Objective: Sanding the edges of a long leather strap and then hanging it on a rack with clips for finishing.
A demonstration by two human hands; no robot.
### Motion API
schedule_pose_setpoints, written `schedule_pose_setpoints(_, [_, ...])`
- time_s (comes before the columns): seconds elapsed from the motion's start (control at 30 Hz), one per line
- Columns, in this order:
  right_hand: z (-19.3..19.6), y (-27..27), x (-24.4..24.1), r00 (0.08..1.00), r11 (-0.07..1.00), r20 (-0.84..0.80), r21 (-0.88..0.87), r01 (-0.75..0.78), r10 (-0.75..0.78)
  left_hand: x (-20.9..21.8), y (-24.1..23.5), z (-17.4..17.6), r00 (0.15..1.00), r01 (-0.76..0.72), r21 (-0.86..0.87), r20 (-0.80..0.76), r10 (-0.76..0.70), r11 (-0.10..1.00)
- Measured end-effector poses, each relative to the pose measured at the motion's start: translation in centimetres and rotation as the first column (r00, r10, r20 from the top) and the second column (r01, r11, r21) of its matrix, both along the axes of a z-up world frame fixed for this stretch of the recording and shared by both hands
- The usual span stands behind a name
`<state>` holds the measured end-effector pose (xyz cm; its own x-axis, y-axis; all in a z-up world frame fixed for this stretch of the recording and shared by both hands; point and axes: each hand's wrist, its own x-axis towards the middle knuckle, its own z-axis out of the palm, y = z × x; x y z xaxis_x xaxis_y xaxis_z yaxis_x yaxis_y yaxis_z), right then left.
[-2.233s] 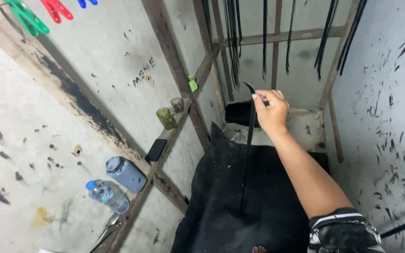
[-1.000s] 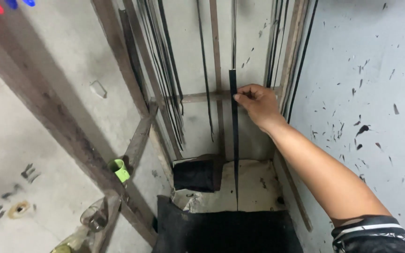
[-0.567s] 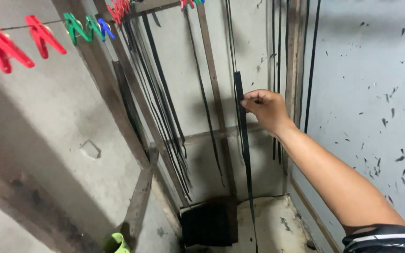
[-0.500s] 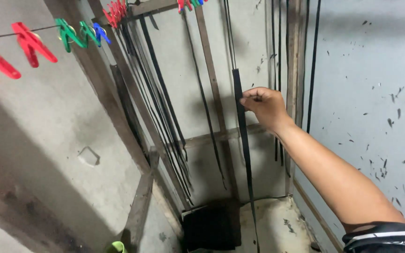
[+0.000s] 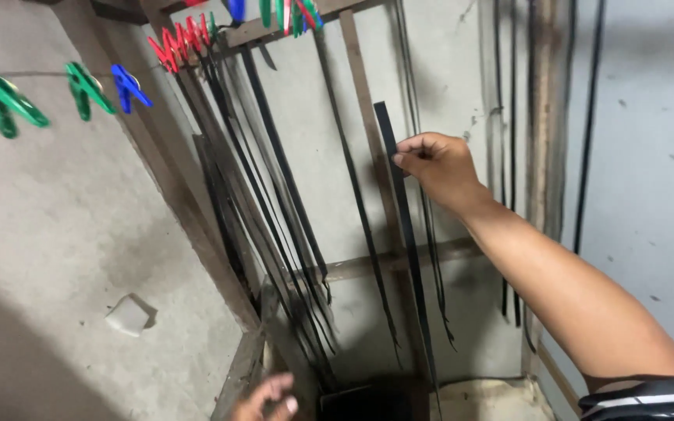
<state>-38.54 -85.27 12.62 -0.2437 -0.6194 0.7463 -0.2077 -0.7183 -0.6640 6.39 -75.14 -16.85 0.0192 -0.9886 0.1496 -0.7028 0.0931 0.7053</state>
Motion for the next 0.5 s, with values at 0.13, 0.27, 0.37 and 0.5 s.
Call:
schedule_pose_setpoints(0.13, [2.3, -0.3, 0.6, 1.0, 0.996, -0.026, 0.085, -0.007, 0.009, -5.3, -2.7, 15.5, 0.929, 0.367, -0.538, 0.17, -0.329, 0.759])
schedule_pose_setpoints(0.27, [3.9, -1.3, 0.4, 0.997, 0.994, -0.051, 0.091, -0.053, 0.058, -10.0, -6.4, 26.4, 0.937, 0.347, -0.623, 0.269, -0.225, 0.701])
schedule_pose_setpoints(0.37, [4.8, -3.1, -0.3, 0.997, 0.997, -0.067, 0.072, -0.035, 0.04, -13.6, -10.8, 33.1, 0.932, 0.358, -0.81, 0.336, -0.132, 0.464])
schedule_pose_setpoints(0.5, [5.8, -4.8, -0.7, 0.996, 0.995, -0.017, 0.027, -0.092, 0.093, -18.1, -16.8, 40.2, 0.966, 0.253, -0.888, 0.251, -0.055, 0.384])
